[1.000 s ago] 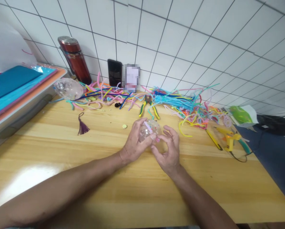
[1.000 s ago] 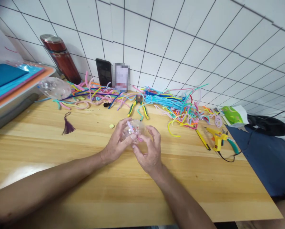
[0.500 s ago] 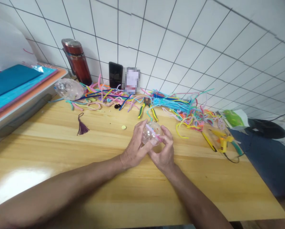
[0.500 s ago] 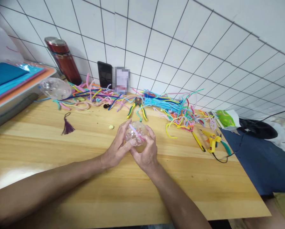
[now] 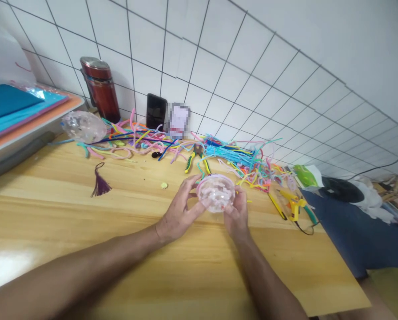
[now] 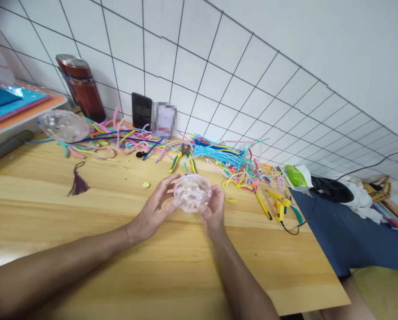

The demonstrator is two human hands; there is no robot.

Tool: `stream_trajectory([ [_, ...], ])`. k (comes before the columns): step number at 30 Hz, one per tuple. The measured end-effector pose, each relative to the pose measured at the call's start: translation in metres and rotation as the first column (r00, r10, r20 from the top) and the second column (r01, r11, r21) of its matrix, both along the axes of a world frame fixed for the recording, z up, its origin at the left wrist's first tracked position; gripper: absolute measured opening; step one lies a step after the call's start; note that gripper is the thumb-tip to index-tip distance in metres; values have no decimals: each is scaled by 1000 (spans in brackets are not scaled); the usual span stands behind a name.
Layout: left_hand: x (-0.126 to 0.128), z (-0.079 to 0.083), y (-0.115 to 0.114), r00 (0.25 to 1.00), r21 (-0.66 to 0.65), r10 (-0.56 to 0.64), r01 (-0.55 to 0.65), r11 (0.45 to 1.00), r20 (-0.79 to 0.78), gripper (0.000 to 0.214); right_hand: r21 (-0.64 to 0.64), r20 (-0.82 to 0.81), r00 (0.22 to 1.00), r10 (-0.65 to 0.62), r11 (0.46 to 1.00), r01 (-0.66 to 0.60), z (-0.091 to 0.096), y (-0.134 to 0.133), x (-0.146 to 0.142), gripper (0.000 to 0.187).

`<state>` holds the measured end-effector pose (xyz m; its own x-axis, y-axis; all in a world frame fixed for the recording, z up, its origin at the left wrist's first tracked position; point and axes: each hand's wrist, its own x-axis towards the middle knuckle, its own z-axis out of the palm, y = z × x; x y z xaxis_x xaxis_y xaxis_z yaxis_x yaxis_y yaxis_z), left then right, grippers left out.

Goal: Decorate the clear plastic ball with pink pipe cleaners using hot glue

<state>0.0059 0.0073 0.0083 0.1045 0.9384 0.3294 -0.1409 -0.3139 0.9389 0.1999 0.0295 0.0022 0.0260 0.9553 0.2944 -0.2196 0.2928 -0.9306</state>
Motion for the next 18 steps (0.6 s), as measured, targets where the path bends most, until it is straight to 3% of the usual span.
stream_trajectory([
  [5, 4, -4, -2, 985, 221, 139, -113, 969, -105, 70, -22, 32, 993, 117, 993, -117, 2, 1, 5, 62],
  [10, 3, 2, -2, 966, 385, 228, -166, 908, -121, 54, 11, 126, 985, 121, 992, -124, -1, 2, 10, 59],
  [14, 4, 3, -1, 976, 357, 185, -132, 925, -117, 58, -30, 82, 984, 158, 987, -156, 2, 1, 11, 55],
  [18, 7, -2, -2, 983, 265, 156, -126, 956, -97, 74, -130, 2, 979, 205, 970, -203, 9, 1, 9, 65],
])
